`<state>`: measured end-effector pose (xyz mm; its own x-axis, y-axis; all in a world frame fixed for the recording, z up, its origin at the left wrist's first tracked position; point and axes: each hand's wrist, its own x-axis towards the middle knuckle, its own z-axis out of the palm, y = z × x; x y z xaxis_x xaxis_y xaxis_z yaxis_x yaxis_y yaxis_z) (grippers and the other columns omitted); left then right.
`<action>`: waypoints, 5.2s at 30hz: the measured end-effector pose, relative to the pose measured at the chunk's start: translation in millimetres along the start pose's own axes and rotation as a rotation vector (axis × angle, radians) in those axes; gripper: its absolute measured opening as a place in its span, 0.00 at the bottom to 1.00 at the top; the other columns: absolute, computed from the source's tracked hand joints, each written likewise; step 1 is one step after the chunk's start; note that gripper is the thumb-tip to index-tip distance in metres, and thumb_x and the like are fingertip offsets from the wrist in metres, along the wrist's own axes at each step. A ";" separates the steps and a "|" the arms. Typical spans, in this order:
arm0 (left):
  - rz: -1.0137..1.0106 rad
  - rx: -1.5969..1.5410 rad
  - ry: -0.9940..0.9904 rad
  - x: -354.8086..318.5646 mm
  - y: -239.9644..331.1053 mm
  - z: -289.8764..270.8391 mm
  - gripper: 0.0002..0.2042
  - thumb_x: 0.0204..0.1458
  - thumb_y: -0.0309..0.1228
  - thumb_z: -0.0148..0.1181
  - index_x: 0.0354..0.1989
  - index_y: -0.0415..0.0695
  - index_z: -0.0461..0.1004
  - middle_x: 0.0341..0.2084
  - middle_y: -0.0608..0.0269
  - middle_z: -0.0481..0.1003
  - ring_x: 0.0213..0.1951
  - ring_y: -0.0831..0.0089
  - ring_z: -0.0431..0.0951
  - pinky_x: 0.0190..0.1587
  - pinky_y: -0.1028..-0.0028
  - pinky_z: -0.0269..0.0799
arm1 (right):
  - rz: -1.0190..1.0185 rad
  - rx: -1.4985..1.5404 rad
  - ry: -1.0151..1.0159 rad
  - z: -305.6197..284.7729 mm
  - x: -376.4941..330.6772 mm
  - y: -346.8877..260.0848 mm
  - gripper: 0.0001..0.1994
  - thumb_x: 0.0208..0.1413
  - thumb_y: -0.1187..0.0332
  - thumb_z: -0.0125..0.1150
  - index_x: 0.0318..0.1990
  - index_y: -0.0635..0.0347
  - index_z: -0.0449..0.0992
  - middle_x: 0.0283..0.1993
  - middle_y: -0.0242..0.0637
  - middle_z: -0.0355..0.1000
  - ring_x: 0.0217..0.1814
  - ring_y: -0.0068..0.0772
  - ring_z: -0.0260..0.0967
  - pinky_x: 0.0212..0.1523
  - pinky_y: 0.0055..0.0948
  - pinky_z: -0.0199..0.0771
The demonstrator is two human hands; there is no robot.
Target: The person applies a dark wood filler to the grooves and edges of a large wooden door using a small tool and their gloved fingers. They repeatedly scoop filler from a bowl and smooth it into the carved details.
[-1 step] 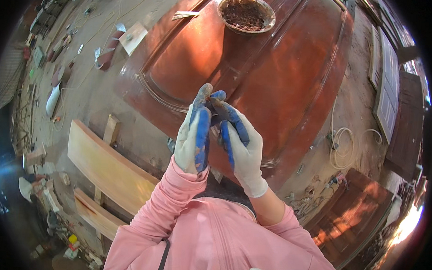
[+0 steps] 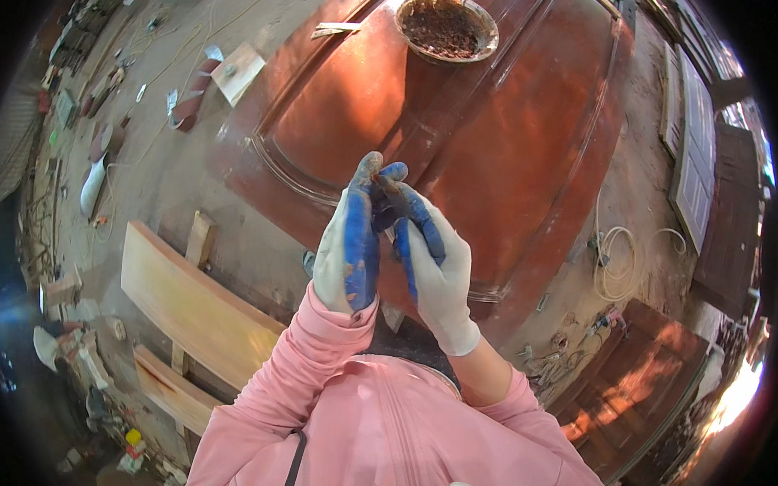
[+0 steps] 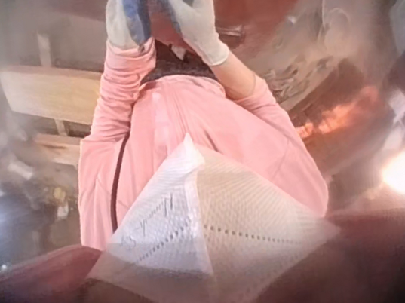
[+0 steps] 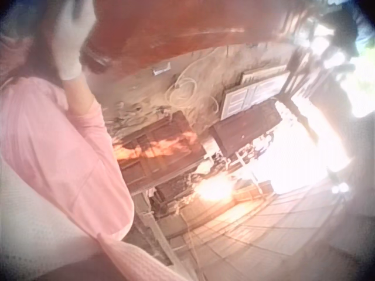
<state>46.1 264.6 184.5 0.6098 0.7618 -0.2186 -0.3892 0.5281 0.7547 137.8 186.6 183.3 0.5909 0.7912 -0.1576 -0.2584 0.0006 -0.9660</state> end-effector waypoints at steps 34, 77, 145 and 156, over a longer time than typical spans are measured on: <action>0.127 0.858 0.235 118.1 106.8 -311.1 0.30 0.70 0.45 0.42 0.74 0.38 0.57 0.71 0.50 0.61 0.72 0.57 0.60 0.70 0.60 0.53 | 0.009 -0.651 0.120 212.5 137.3 162.4 0.17 0.64 0.66 0.55 0.57 0.59 0.79 0.50 0.50 0.79 0.53 0.50 0.78 0.51 0.41 0.77; -0.023 1.945 -0.664 178.5 92.1 -357.1 0.55 0.53 0.51 0.64 0.75 0.26 0.36 0.75 0.25 0.31 0.75 0.25 0.27 0.71 0.31 0.24 | 0.210 -0.867 0.194 244.5 175.3 195.2 0.14 0.61 0.66 0.59 0.53 0.57 0.79 0.42 0.40 0.81 0.43 0.43 0.80 0.42 0.38 0.79; 0.080 1.857 -0.534 175.7 89.2 -360.1 0.56 0.50 0.53 0.67 0.76 0.28 0.42 0.76 0.31 0.39 0.77 0.33 0.37 0.75 0.39 0.32 | -0.435 -1.435 -0.286 194.1 183.6 211.6 0.19 0.52 0.64 0.60 0.53 0.39 0.84 0.36 0.25 0.67 0.40 0.31 0.65 0.43 0.32 0.69; 0.092 1.852 -0.535 175.4 88.1 -362.0 0.55 0.50 0.53 0.66 0.76 0.29 0.43 0.76 0.31 0.39 0.77 0.34 0.37 0.74 0.39 0.32 | -0.342 -1.269 -0.263 193.2 189.1 200.5 0.21 0.51 0.66 0.63 0.55 0.41 0.82 0.37 0.27 0.67 0.41 0.33 0.65 0.44 0.34 0.70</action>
<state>-131.1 580.6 -11.3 0.8890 0.3936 -0.2342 0.4579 -0.7692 0.4457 50.1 454.4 -0.6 0.2819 0.9588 0.0340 0.8399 -0.2295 -0.4919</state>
